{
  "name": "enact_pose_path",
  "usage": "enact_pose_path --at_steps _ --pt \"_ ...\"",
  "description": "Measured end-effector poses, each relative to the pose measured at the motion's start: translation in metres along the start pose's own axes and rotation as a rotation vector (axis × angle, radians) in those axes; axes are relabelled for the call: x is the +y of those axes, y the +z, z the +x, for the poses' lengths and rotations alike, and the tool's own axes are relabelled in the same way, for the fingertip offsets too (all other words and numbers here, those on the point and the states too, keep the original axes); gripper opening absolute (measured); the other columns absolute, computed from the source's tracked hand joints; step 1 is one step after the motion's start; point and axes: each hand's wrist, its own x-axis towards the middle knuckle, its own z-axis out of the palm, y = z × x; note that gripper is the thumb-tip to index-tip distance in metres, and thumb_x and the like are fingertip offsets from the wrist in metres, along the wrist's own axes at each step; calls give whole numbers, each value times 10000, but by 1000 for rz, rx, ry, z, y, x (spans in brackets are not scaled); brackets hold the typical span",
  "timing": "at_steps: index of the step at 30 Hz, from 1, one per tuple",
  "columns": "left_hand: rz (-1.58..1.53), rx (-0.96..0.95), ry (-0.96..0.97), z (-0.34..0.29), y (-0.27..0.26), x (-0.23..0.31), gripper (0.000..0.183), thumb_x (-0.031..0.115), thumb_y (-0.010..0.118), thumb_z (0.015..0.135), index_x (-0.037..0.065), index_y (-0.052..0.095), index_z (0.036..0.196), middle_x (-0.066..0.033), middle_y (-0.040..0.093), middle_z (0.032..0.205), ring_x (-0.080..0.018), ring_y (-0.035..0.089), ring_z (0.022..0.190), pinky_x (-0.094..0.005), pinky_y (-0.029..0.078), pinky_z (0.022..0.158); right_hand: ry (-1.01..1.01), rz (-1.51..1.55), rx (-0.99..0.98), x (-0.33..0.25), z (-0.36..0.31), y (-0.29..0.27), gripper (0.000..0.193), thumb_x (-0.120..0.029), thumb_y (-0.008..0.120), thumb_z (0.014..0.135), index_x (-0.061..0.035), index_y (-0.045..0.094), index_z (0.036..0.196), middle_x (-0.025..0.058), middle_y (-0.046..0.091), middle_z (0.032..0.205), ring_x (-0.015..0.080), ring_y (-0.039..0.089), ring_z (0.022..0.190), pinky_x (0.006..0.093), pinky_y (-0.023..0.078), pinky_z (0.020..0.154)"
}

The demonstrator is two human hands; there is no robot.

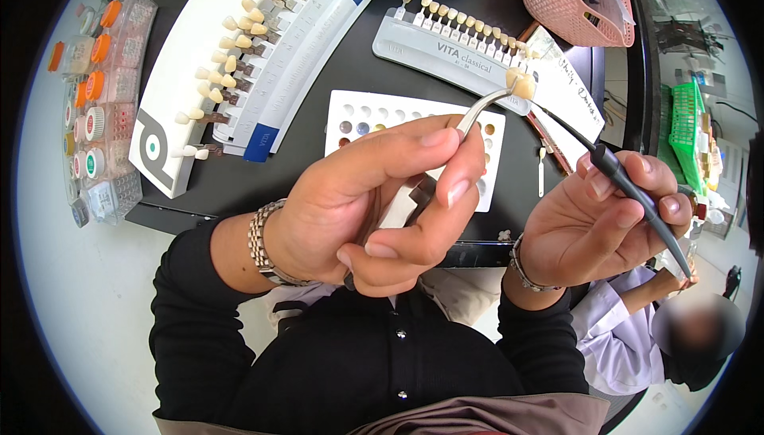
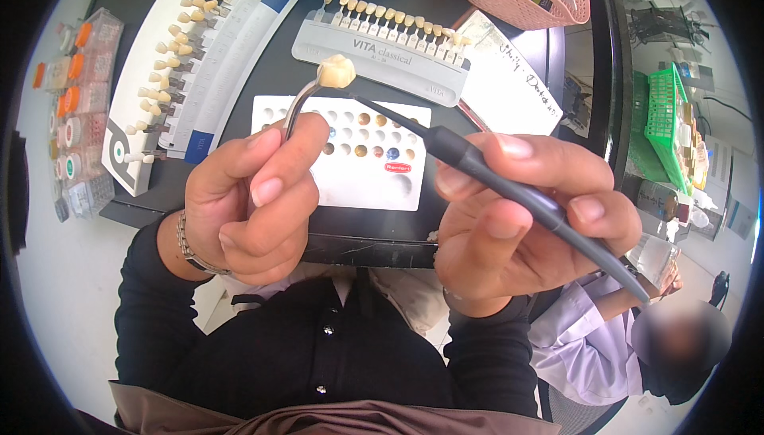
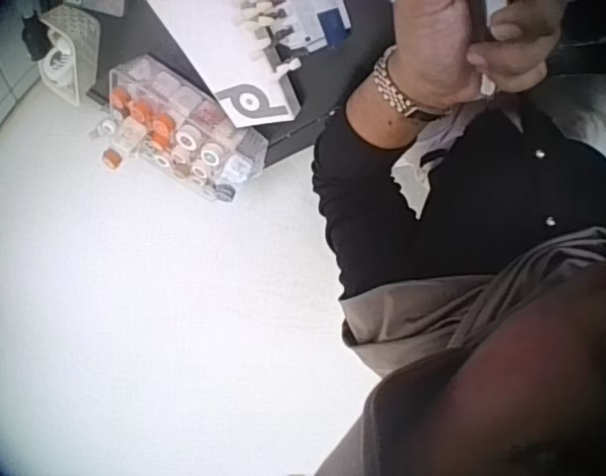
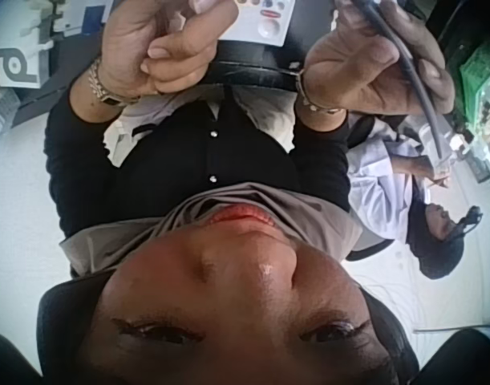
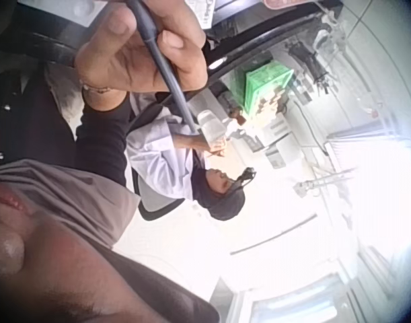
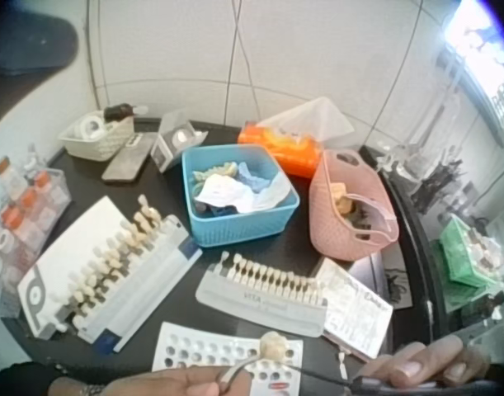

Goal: The person holds a small, tooth-shaped dental prosthesis with tweezers in their left hand and uses a fine brush in their right hand to apply color or glaze to its surface. The person repeatedly rotates the prosthesis to access different angles while working at a bench equipped with dental shade guides and color palettes.

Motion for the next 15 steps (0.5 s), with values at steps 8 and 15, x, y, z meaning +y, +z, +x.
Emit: enact_pose_path --at_steps 8,15 --pt "3 -3 -8 -1 -1 0 248 239 204 911 52 333 813 -54 370 506 -79 265 301 -211 254 305 10 84 -5 2 -1 -4 199 -74 410 848 -45 353 1037 182 475 977 173 549 778 273 476 677" --pt "6 -5 -7 -1 -1 -1 251 241 201 911 51 331 811 -53 365 507 -78 260 302 -211 250 305 19 22 -15 -1 0 1 197 -80 415 849 -52 355 1035 179 477 978 156 543 753 271 476 677"
